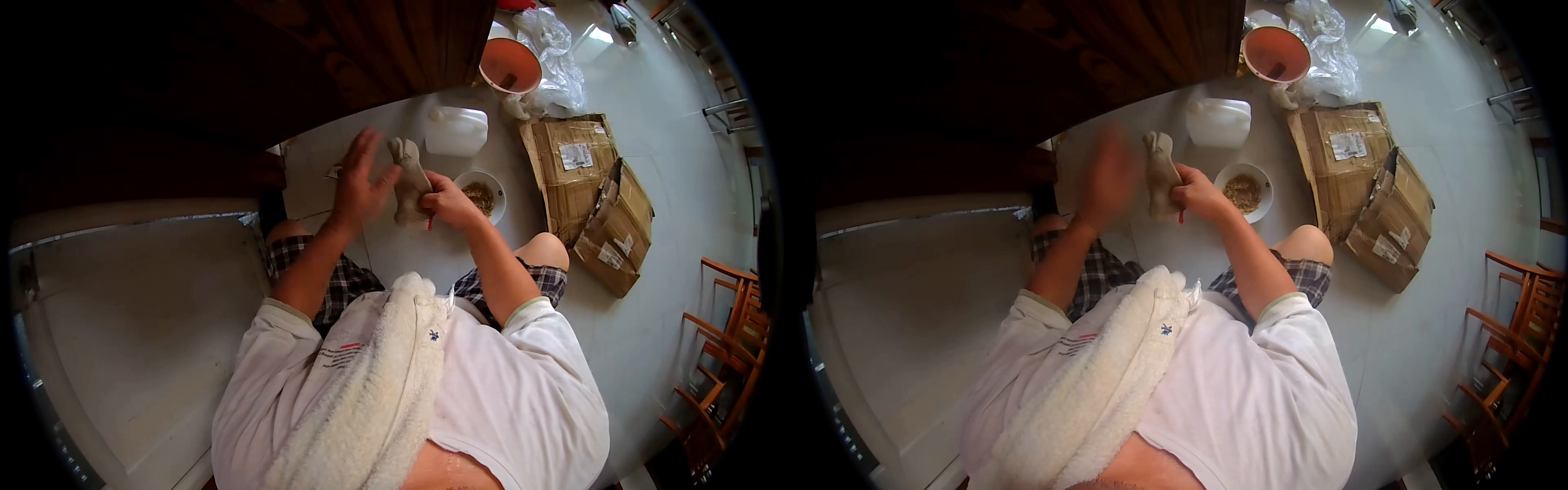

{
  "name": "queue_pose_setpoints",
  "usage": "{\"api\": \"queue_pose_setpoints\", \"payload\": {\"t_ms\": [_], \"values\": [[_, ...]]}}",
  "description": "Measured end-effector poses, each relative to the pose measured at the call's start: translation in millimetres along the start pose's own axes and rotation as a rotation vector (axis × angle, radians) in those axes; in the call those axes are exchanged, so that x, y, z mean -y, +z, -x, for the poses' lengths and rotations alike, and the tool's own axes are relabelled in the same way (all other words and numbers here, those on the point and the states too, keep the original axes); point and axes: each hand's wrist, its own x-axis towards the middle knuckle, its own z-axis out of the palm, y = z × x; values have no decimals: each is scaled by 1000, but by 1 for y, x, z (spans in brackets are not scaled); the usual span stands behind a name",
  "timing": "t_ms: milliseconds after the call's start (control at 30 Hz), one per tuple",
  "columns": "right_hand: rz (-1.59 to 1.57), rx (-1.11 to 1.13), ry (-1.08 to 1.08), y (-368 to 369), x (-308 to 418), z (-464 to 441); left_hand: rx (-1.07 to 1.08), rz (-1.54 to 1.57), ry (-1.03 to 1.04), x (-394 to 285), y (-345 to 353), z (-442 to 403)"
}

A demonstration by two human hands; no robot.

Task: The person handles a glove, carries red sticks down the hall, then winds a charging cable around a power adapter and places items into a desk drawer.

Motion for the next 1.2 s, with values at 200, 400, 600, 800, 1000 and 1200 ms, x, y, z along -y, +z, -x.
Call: {"api": "queue_pose_setpoints", "payload": {"t_ms": [200, 400, 600, 800, 1000, 1200], "values": [[-55, -601, -373, -57, 67, 42, -112, 383, -376, 42, -15, 0], [835, -1294, -1104, -14, 149, 51, 122, 728, -861, 199, 36, 36], [1472, -15, 94, 37, -92, -5, -202, 1834, -990, 94, 15, -73], [292, -156, 205, -37, -43, -6, -110, 1255, -1096, 142, -11, -29], [-323, -168, -4, -14, -2, 12, 304, 1516, -1368, 151, 42, 41], [-424, -20, -12, 0, -13, 13, 193, 1655, -942, 60, 47, 21]]}}
